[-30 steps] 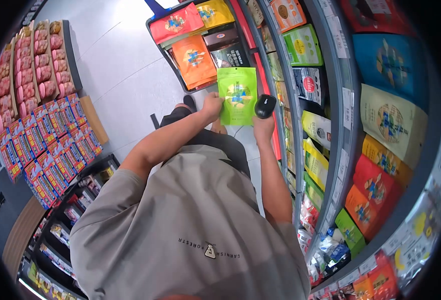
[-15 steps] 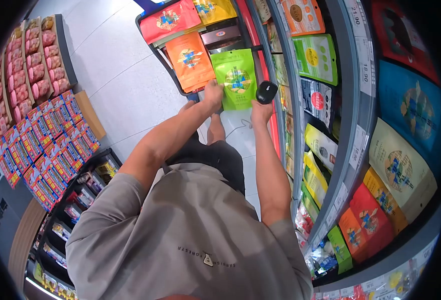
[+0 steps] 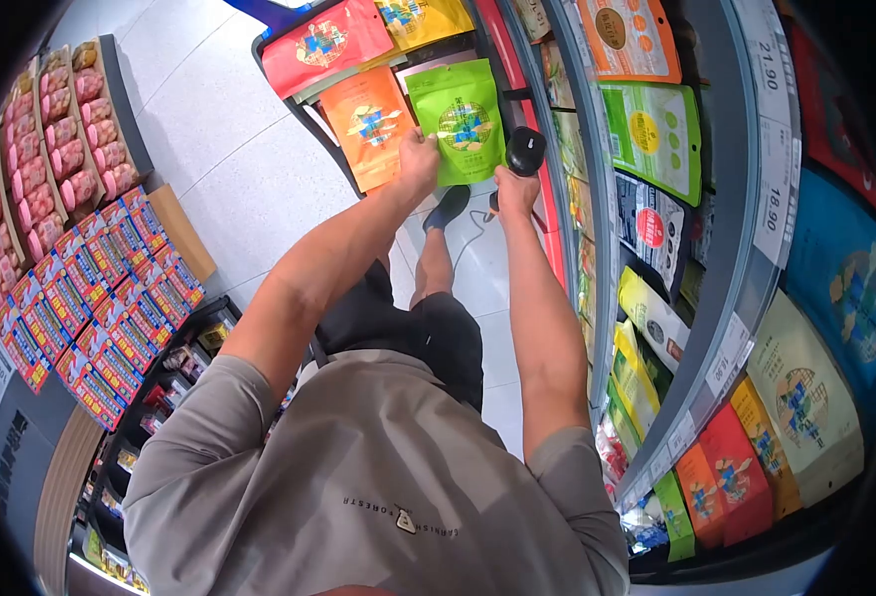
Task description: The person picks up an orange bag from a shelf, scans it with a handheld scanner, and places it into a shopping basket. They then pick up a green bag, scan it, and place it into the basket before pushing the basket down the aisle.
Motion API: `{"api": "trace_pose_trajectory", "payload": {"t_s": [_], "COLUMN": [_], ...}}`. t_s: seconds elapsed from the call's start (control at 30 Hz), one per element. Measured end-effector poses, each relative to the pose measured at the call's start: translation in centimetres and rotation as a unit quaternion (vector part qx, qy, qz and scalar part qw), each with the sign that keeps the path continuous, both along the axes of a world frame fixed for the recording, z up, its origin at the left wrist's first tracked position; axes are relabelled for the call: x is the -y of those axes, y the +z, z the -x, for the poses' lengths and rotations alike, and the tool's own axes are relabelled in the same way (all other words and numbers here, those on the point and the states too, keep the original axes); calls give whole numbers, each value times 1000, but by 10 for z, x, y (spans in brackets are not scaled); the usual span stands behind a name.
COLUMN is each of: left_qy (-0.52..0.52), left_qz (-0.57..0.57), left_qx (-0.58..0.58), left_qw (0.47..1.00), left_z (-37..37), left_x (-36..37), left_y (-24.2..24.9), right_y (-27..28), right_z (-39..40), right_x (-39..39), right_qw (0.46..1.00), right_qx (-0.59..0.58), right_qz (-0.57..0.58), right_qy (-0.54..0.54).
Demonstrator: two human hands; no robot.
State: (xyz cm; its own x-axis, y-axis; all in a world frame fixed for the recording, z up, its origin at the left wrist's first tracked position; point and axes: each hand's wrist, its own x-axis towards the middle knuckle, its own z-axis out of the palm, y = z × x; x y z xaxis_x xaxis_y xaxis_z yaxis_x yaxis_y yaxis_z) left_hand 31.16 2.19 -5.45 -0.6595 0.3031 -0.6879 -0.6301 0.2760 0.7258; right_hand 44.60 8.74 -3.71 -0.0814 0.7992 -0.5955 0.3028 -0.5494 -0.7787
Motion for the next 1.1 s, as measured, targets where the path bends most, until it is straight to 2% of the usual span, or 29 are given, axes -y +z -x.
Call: {"api": "trace_pose_trajectory", "payload": {"t_s": [0.17,0.23,0.37,0.47,0.53,0.57,0.63,0.77,0.83,0.87,0.93,0.97,1.0,1.07,1.1], "left_qy": [0,-1,29,18,-83,-84,-126,-120,-188,-187,-218,-240,-240,-101,-100], "left_qz": [-6,9,22,25,74,75,136,145,169,170,182,201,201,59,61], "left_qx": [-13,-26,-7,-26,-119,-119,-206,-228,-259,-261,-127,-183,-182,-107,-106], "left_qw": [1000,1000,999,999,987,987,961,955,932,932,950,932,932,987,987], "left_z": [5,9,15,16,16,13,8,4,2,3,3,-3,-7,-14,-16], "left_x": [-3,-6,-8,-6,-3,-2,-3,-7,-8,-10,-15,-9,-11,-11,-9], "left_y": [-30,-29,-27,-34,-44,-48,-43,-45,-28,-18,0,-18,-19,-21,-22], "right_y": [-22,-28,-42,-35,-39,-41,-48,-50,-48,-47,-47,-48,-48,-46,-45], "right_z": [8,11,13,21,22,22,20,23,26,28,27,29,29,30,30], "right_x": [-8,-4,-1,-1,0,1,0,4,4,4,3,2,1,-3,-4], "right_qw": [1000,1000,1000,1000,999,999,998,998,998,998,999,999,999,999,999], "right_qx": [7,-5,-14,-24,-37,-36,-28,-34,-4,-6,0,-21,-20,-21,-20], "right_qz": [12,18,13,8,10,11,47,51,51,51,31,26,27,12,13], "right_qy": [12,-11,9,5,-15,-16,11,23,26,27,29,14,15,28,29]}}
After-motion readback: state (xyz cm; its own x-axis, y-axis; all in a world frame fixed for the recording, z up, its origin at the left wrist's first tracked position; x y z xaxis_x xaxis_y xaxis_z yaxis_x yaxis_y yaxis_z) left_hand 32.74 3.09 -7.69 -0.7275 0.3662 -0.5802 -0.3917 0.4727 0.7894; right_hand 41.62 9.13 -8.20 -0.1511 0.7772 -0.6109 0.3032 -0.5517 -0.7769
